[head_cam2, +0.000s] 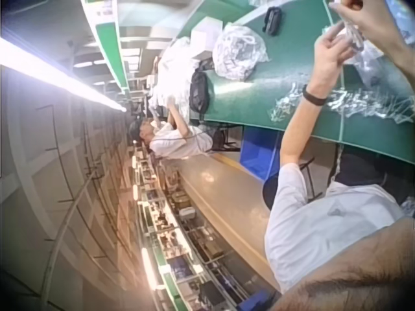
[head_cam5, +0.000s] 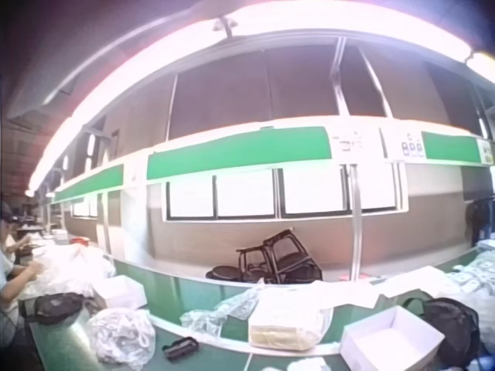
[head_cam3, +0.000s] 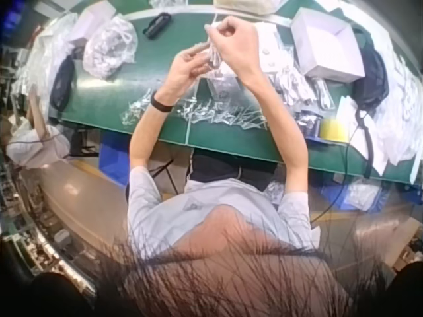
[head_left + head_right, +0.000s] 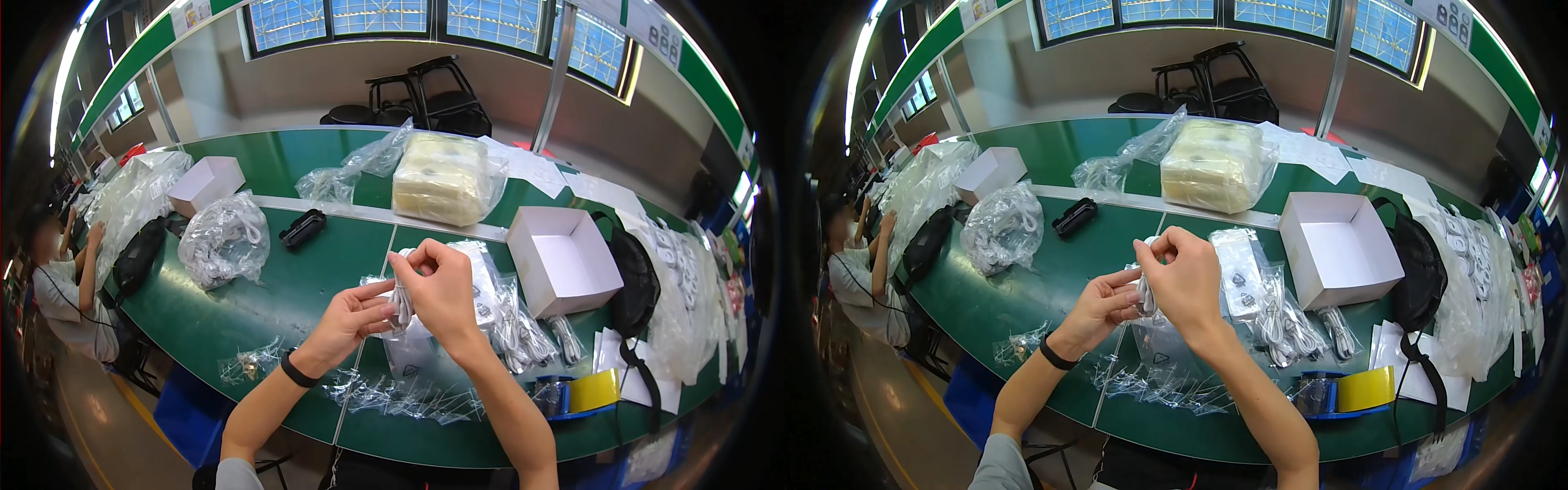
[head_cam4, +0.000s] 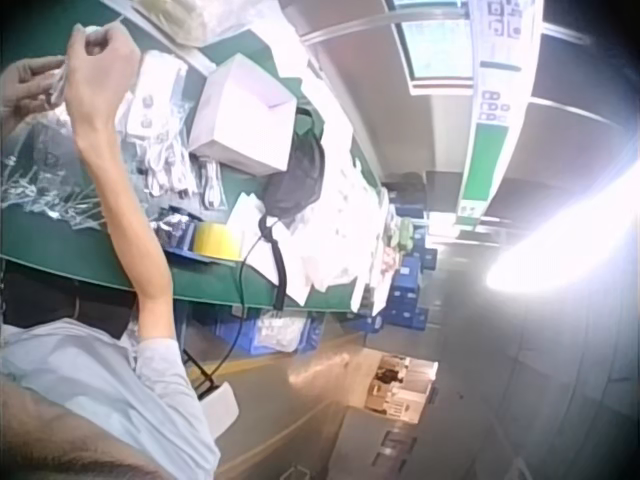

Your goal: Picking up white cables, inspecting them, and placing them into individual plastic bags at a workstation.

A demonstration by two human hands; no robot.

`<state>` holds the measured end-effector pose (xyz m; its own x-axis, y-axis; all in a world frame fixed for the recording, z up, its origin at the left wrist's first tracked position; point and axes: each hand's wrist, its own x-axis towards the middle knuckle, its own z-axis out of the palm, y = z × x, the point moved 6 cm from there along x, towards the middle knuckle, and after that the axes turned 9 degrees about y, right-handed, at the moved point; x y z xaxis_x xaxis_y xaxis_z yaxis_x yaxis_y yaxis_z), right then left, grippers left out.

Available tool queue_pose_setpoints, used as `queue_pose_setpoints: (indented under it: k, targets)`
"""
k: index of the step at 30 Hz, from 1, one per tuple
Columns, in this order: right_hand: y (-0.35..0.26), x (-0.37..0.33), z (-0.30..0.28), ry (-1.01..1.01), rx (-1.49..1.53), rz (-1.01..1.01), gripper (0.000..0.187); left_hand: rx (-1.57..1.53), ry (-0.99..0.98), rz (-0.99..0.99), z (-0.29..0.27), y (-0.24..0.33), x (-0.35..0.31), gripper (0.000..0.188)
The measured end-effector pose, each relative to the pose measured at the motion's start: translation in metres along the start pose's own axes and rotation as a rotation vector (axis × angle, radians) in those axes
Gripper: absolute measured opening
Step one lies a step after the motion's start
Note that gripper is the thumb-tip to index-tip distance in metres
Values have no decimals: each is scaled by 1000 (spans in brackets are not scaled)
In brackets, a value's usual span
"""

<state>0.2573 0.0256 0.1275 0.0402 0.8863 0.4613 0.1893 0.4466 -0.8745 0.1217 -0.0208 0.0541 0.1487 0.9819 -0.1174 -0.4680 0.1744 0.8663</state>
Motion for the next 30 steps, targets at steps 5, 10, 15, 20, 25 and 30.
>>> queue_pose_setpoints:
  k: [5, 10, 15, 20, 25, 30]
  targets:
    - [-9, -2, -1, 45, -133, -168, 26, 13, 11, 1, 2, 0, 1, 47]
    - [7, 2, 2, -49, 213, 194, 23, -130, -25, -8, -4, 4, 4, 45]
    - [5, 2, 1, -31, 231, 165, 23, -117, -5, 21, 2, 9, 3, 44]
    - [-9, -4, 3, -7, 83, 23, 18, 3, 46, 148, -3, 14, 2, 40]
    - [-11, -6, 4, -50, 61, 23, 15, 192, 146, 309, -5, 19, 2, 34]
    - [-14, -6, 5, -90, 54, -4, 14, 327, 280, 572, -15, 25, 1, 30]
